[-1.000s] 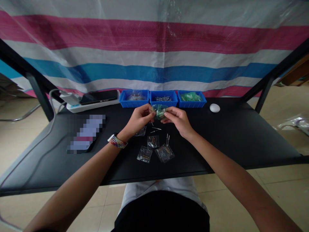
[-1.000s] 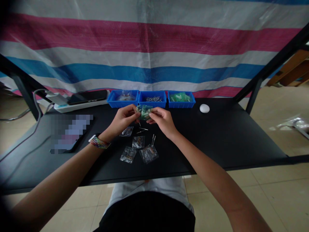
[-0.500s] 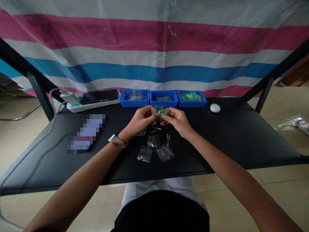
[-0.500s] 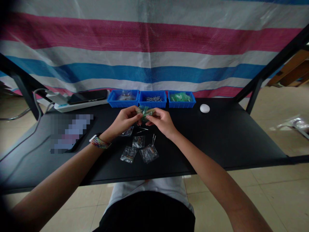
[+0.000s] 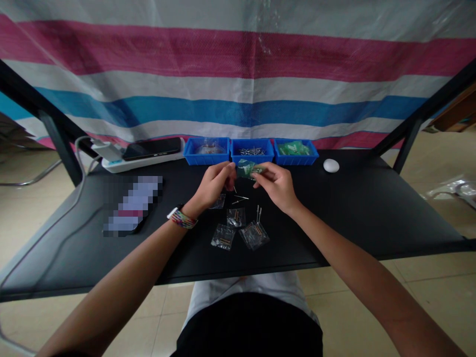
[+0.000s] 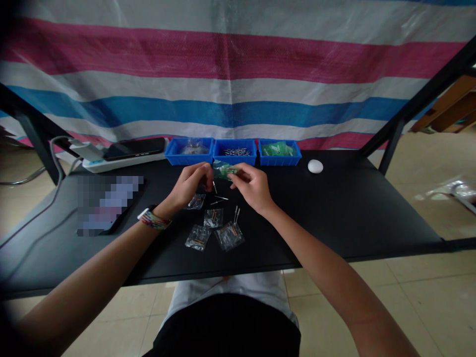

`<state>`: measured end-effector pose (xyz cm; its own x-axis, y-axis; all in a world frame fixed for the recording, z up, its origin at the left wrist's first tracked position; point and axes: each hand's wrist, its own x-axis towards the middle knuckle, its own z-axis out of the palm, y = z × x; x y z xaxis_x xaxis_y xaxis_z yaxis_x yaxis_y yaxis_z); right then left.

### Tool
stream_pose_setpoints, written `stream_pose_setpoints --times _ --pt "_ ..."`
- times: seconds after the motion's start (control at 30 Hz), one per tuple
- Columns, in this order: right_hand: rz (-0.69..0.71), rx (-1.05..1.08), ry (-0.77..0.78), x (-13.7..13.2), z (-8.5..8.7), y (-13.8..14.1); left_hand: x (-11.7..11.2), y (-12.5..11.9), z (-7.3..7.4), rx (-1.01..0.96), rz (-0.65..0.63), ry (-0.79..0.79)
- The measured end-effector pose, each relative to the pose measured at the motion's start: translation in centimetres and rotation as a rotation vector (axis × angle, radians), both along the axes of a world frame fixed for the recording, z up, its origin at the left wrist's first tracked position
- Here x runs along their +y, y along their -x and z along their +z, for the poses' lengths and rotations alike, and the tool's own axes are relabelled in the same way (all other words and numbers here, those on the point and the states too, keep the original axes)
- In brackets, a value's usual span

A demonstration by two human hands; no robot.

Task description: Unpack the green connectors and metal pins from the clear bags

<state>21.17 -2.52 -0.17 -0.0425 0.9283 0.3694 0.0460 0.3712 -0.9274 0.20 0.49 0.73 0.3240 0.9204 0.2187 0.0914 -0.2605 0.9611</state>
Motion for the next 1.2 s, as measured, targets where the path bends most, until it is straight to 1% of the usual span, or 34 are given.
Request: stream_pose_setpoints --times 0.07,0.17,0.27,0.33,0.4,0.5,0.57,0.7,0.77,0.83,0.93,1.07,1.13,1.2 --pt "-0.028 -0.057 -0.068 -0.2 0.1 -0.1 0.1 0.1 0.0 0.018 0.020 0.020" --pt "-0.057 -0.175 -0.194 -0.4 0.0 -0.3 0.2 0.1 0.1 0.018 -0.045 0.118" --pt "-0.065 -0.310 -0.355 -0.3 -0.3 -0.5 0.1 -0.2 0.2 -0.052 -0.112 0.243" --pt "-0.076 -0.365 -0.445 -0.1 -0.4 -0.6 0.0 -0.3 0.3 -0.111 -0.117 0.289" --pt "-0.102 -0.381 -0.485 0.0 -0.4 -0.6 0.0 -0.4 0.3 -0.153 -0.112 0.311" --pt "-0.143 -0.339 -0.434 0.1 -0.4 -0.7 -0.1 -0.5 0.3 -0.166 -0.105 0.304" --pt "-0.123 -0.227 -0.308 0.2 -0.4 -0.8 0.0 -0.5 0.3 -0.150 -0.094 0.274" --pt "0.057 0.039 0.073 0.6 -0.6 -0.8 0.0 -0.5 0.1 -0.124 -0.076 0.216" --pt "0.122 0.096 0.170 0.7 -0.5 -0.6 0.0 -0.5 0.0 -0.123 -0.076 0.201" --pt "0.132 0.110 0.175 0.6 -0.4 -0.4 0.0 -0.5 0.1 -0.118 -0.090 0.203" --pt "0.087 0.096 0.128 0.6 -0.2 -0.1 -0.1 -0.5 0.1 -0.101 -0.106 0.215" --pt "0.016 0.046 0.060 0.4 -0.1 -0.3 0.0 -0.3 0.0 -0.065 -0.053 0.196" --pt "-0.022 0.001 -0.007 0.3 -0.1 -0.4 0.1 -0.2 -0.1 -0.038 -0.041 0.197" --pt "-0.056 -0.067 -0.115 0.0 0.0 -0.6 0.1 -0.2 -0.2 -0.024 -0.070 0.233"
